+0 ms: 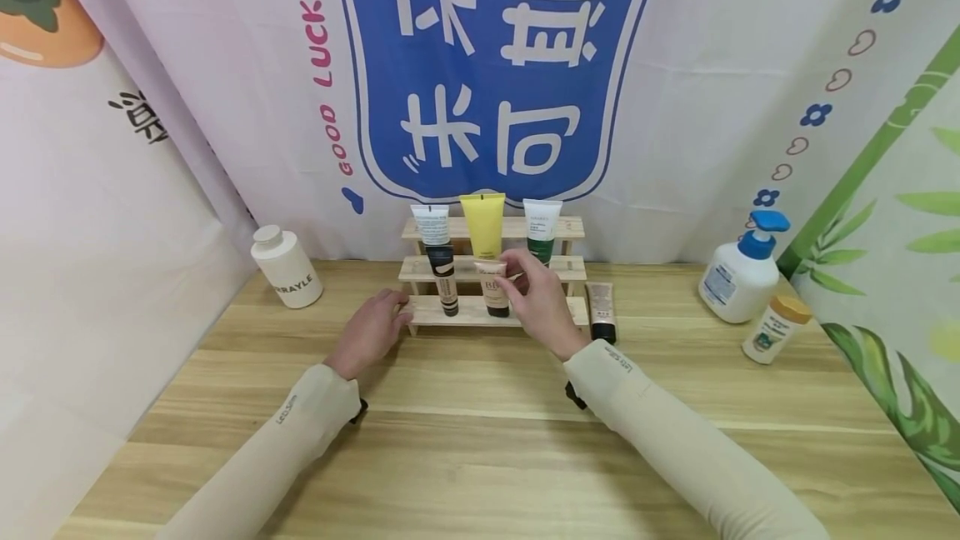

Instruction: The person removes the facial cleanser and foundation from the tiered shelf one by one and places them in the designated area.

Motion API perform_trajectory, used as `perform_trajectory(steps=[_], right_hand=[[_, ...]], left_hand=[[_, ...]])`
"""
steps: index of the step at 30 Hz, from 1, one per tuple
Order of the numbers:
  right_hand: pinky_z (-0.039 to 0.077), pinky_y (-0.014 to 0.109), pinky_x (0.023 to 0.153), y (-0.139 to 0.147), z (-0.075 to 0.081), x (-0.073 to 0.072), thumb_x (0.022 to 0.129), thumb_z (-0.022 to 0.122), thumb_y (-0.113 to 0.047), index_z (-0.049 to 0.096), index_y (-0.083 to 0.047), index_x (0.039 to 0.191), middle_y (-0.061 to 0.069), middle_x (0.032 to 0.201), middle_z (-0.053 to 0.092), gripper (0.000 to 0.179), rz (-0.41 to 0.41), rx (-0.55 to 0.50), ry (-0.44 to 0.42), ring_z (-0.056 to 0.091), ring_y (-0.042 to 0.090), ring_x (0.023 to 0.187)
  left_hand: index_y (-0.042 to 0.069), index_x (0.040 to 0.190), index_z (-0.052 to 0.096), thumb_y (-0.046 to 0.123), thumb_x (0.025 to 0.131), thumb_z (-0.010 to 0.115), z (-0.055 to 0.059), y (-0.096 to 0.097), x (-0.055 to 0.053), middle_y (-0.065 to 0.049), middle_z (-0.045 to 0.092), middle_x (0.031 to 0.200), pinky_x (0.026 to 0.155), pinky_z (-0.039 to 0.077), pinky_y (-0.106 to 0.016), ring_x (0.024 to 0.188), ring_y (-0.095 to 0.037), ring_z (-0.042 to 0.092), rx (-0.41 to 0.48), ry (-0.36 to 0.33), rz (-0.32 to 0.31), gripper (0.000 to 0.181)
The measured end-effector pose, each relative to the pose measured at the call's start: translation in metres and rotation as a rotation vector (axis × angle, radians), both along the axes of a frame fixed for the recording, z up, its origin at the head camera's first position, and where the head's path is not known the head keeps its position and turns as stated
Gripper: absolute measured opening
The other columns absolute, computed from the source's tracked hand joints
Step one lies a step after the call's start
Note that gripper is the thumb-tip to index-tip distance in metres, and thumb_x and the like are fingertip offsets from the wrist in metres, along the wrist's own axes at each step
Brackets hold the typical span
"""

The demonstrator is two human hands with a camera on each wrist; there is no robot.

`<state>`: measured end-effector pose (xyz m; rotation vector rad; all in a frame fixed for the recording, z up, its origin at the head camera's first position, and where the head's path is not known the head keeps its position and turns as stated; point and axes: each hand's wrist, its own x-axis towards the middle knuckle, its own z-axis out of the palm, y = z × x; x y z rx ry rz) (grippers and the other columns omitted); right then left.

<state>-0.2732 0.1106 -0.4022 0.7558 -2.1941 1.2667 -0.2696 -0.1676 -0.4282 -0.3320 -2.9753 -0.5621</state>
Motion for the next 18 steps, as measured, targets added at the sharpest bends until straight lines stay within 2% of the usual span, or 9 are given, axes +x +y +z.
perform_trajectory(steps=[11,18], right_hand=[[0.053,0.027,0.060,0.022,0.003,0.006,0.088,0.068,-0.007,0.055,-0.008,0.114,0.003,0.091,0.062,0.029,-0.024,-0.039,0.033,0.060,0.014,0.074],[0.048,0.023,0.059,0.048,0.003,0.010,0.085,0.069,-0.003,0.057,-0.003,0.112,0.002,0.091,0.062,0.029,-0.042,0.016,0.092,0.058,0.013,0.075]], left_hand=[[0.001,0.122,0.058,0.021,0.097,0.056,-0.001,0.000,0.000,-0.013,0.057,0.115,0.086,0.048,-0.043,0.102,-0.031,0.055,-0.009,0.012,-0.005,0.031],[0.001,0.123,0.057,0.021,0.097,0.056,-0.002,0.001,-0.001,-0.013,0.056,0.117,0.088,0.047,-0.043,0.104,-0.031,0.055,-0.005,0.004,-0.006,0.032]])
